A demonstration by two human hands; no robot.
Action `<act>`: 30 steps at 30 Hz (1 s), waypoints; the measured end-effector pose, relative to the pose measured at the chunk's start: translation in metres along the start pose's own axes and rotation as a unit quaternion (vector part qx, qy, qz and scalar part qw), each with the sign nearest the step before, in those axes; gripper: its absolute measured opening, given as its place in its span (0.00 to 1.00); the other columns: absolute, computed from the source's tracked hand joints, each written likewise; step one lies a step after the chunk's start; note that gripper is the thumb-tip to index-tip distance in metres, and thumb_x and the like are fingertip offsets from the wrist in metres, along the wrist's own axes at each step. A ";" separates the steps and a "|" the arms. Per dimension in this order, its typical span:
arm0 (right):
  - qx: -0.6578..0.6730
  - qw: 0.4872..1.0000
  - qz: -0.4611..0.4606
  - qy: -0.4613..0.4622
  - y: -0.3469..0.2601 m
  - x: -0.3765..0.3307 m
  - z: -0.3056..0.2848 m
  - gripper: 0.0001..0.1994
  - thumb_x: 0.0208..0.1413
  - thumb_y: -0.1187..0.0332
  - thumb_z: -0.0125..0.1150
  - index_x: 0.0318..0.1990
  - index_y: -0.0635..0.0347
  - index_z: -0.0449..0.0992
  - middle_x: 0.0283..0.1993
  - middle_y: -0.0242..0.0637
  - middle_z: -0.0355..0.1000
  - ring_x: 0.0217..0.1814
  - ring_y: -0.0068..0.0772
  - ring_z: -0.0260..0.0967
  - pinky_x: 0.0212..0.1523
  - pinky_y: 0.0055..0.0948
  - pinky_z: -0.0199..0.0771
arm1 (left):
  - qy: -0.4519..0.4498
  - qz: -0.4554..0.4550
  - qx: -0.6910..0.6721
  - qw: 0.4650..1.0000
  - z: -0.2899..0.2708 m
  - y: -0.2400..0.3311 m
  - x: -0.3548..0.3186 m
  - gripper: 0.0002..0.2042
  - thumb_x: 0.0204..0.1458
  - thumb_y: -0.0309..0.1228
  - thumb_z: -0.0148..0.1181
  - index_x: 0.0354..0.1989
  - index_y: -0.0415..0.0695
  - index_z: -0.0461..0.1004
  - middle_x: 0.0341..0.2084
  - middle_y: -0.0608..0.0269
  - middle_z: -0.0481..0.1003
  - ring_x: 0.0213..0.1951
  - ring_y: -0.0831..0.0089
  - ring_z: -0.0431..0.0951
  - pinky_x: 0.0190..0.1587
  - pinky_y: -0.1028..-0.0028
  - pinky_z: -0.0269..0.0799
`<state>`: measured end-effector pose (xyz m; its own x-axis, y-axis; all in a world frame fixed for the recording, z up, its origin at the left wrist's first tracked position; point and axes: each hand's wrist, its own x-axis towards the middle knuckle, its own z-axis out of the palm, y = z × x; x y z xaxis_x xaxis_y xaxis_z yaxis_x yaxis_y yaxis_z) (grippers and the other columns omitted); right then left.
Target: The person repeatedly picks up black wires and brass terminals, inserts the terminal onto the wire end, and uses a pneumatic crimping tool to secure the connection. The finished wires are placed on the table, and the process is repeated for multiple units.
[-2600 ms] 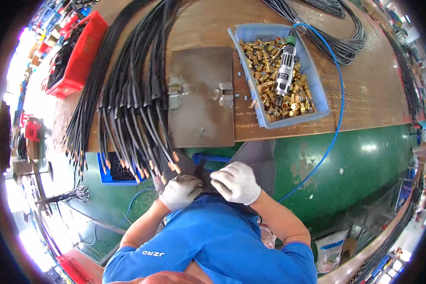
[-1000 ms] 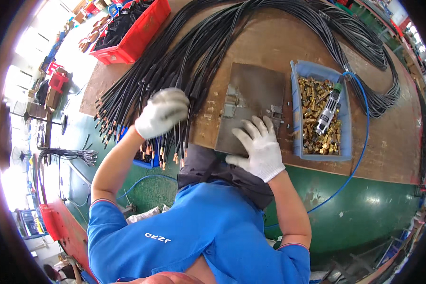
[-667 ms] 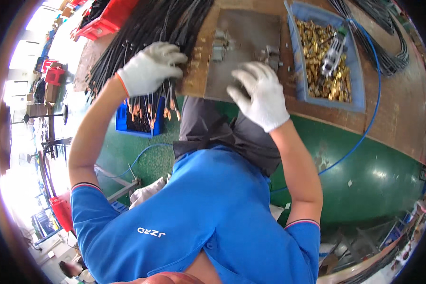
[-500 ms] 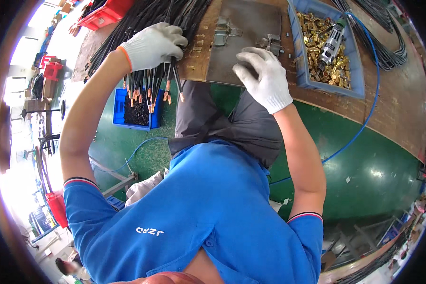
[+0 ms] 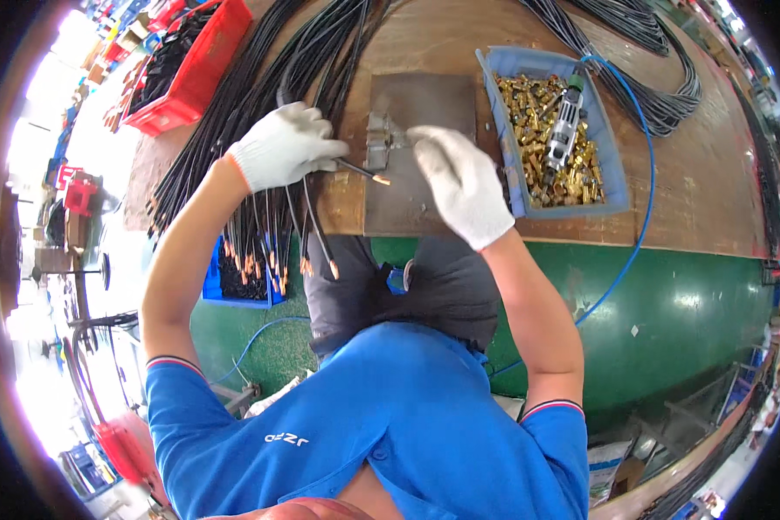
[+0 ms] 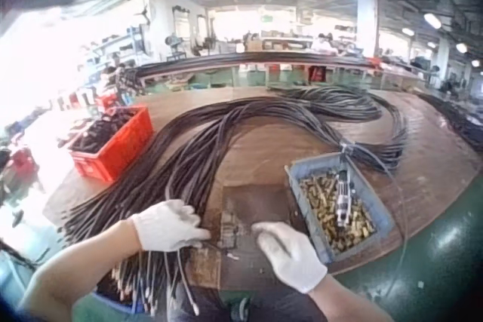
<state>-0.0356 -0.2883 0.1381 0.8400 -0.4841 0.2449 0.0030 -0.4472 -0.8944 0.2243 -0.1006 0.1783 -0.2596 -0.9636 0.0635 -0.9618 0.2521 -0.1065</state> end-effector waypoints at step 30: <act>-0.515 0.835 -0.126 -0.149 0.003 0.046 0.005 0.07 0.61 0.61 0.63 0.33 0.48 0.82 0.27 0.34 0.80 0.29 0.39 0.83 0.31 0.43 0.81 | 0.075 -0.103 -0.182 0.975 0.038 0.002 0.017 0.14 0.53 0.28 0.67 0.49 0.49 0.80 0.28 0.57 0.77 0.30 0.52 0.83 0.32 0.56 0.77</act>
<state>0.0056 -0.3083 0.1449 0.9813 -0.1375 0.1346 -0.1395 -0.9902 0.0051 0.2215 -0.1195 0.1413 -0.0411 -0.9800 0.1946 -0.9551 0.0958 0.2805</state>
